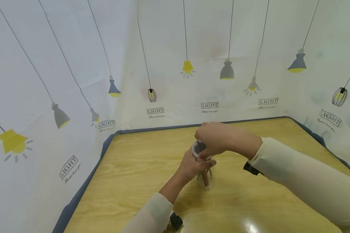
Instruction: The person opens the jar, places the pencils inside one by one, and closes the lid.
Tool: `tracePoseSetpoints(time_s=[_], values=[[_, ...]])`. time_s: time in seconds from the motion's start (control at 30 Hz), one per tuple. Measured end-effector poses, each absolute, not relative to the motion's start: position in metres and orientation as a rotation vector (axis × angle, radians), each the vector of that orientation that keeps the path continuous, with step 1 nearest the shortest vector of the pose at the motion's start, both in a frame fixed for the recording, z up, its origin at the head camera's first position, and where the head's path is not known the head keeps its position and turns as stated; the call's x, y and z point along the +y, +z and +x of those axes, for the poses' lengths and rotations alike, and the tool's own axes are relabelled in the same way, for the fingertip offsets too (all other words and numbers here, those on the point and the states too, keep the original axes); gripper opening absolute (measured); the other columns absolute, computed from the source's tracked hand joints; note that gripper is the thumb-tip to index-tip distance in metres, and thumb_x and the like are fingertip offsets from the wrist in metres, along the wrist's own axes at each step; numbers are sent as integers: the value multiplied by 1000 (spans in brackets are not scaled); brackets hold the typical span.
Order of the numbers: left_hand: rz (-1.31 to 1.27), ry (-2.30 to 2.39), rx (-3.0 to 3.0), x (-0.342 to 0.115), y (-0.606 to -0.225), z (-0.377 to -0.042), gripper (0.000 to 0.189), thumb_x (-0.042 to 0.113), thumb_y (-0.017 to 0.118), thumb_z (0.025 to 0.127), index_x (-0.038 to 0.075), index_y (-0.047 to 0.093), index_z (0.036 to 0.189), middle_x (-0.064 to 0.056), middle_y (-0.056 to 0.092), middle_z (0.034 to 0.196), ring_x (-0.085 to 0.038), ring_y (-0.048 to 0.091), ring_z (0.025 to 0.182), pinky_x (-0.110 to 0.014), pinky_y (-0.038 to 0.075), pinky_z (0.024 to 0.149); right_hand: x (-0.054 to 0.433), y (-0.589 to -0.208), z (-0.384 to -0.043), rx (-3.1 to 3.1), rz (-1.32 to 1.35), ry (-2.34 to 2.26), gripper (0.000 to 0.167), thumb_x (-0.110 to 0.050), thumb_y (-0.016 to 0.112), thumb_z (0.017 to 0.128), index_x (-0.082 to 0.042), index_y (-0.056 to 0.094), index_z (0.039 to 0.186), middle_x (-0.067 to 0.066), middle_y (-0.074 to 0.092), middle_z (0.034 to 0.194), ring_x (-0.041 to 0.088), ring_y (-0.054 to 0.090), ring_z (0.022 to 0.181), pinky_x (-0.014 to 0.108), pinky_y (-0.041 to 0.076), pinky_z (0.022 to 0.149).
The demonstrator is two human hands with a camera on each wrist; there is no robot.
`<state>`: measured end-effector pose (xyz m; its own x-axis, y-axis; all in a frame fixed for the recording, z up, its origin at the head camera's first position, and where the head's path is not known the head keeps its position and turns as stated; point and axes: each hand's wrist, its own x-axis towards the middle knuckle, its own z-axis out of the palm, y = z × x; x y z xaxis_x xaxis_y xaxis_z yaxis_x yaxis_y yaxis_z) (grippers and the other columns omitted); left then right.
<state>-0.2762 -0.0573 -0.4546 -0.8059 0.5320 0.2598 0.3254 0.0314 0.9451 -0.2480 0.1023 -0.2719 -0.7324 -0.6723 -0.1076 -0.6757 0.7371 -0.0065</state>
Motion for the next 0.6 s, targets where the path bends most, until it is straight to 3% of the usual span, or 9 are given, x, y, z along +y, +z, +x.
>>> tracePoseSetpoints(time_s=[0.13, 0.23, 0.37, 0.6], values=[[904, 1888, 2112, -57, -456, -276, 73, 47, 85, 96, 18, 52, 155, -4, 69, 137, -10, 69, 116, -28, 60, 99, 106, -274, -247, 2823, -1074, 29, 63, -39, 90, 95, -2, 69, 141, 11, 76, 129, 25, 74, 113, 42, 64, 93], [924, 1918, 2031, -57, -458, -276, 78, 52, 86, 95, 18, 52, 156, -6, 67, 141, -11, 69, 119, -28, 61, 99, 114, -276, -249, 2755, -1136, -56, 77, -30, 94, 92, -6, 60, 157, 15, 66, 153, 35, 66, 137, 50, 61, 107], [962, 1935, 1960, -57, -458, -276, 82, 58, 85, 94, 17, 51, 156, -6, 64, 140, -12, 68, 116, -28, 62, 94, 117, -278, -253, 2707, -1237, -95, 67, -14, 96, 87, -9, 69, 148, 11, 70, 143, 32, 70, 127, 46, 64, 100], [929, 1899, 2084, -57, -456, -278, 72, 48, 84, 96, 20, 52, 154, -1, 68, 135, -16, 68, 117, -28, 60, 98, 106, -275, -252, 2798, -1160, -11, 43, -30, 95, 91, -4, 79, 122, 6, 76, 110, 16, 68, 94, 34, 63, 80]])
